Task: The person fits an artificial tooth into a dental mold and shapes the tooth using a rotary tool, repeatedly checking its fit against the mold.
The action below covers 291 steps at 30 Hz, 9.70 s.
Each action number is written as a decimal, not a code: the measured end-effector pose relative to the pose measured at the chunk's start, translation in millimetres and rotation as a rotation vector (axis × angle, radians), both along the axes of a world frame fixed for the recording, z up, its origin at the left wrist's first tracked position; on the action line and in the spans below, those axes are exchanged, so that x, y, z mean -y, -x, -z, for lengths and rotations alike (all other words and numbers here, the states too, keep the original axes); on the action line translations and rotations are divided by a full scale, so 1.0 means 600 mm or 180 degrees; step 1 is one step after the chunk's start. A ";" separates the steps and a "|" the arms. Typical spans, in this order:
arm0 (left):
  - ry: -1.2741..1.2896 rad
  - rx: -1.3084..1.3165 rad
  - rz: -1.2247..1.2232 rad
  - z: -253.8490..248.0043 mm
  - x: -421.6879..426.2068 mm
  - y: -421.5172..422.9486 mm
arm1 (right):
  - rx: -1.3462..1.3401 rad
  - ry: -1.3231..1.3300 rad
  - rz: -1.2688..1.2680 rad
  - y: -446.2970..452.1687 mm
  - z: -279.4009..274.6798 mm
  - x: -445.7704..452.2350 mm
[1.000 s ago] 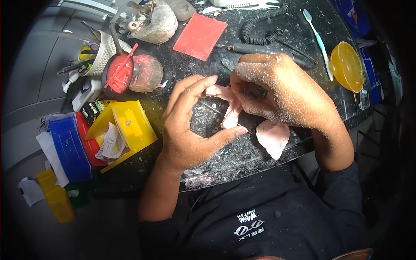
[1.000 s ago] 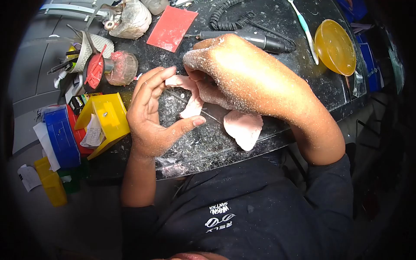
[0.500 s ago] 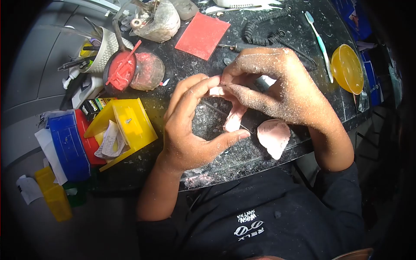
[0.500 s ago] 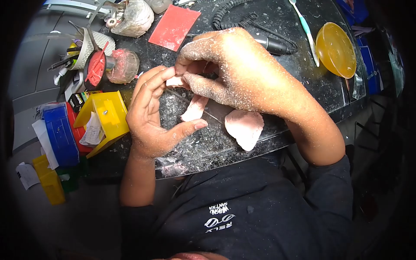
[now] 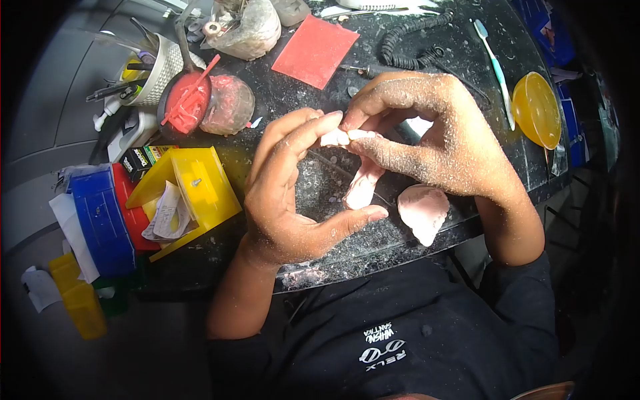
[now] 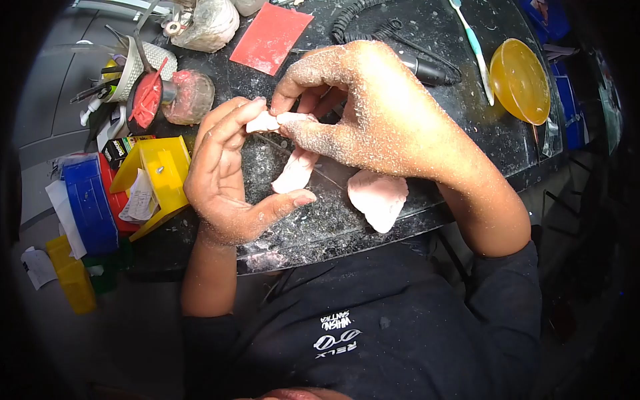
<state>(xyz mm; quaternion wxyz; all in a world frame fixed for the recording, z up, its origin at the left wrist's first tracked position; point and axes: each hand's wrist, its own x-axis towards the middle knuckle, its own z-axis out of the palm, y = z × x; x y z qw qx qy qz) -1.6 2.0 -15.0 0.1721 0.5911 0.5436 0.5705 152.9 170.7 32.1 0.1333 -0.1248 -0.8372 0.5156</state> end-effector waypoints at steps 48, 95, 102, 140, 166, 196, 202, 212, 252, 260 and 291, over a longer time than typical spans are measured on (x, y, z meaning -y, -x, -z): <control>0.0767 0.2388 0.0503 -0.023 0.011 -0.004 | 0.0426 0.1572 0.0232 0.003 0.001 0.009; 0.0645 0.1961 0.0719 -0.013 0.009 0.001 | 0.0464 0.1889 0.0190 0.001 0.023 -0.002; 0.0661 0.1989 0.0722 -0.012 0.010 0.002 | 0.0484 0.1894 0.0133 0.003 0.020 -0.003; 0.0669 0.2077 0.0527 -0.014 0.011 -0.004 | 0.0481 0.1699 0.0109 0.004 0.011 0.002; 0.0845 0.1925 0.0597 -0.036 0.010 0.000 | 0.0407 0.2156 0.0162 0.000 0.020 -0.006; 0.0437 0.1816 0.0018 -0.022 0.000 0.001 | -0.0509 0.1476 0.0219 0.009 0.017 0.035; 0.0413 0.1828 -0.0020 -0.022 0.000 0.001 | -0.0927 0.1390 0.0061 0.015 0.057 0.033; 0.0368 0.1748 -0.0020 -0.021 0.001 -0.002 | -0.1242 0.1866 -0.0031 0.014 0.050 0.034; 0.0345 0.0616 -0.0377 -0.011 0.010 -0.014 | -0.1119 0.1469 0.0381 0.009 0.044 0.061; 0.0359 0.0009 0.0057 -0.012 0.014 0.004 | -0.1063 0.1639 0.0255 0.009 0.064 0.042; 0.0257 0.0857 0.0164 -0.006 0.006 -0.012 | 0.0077 0.1893 0.0476 0.006 0.023 0.025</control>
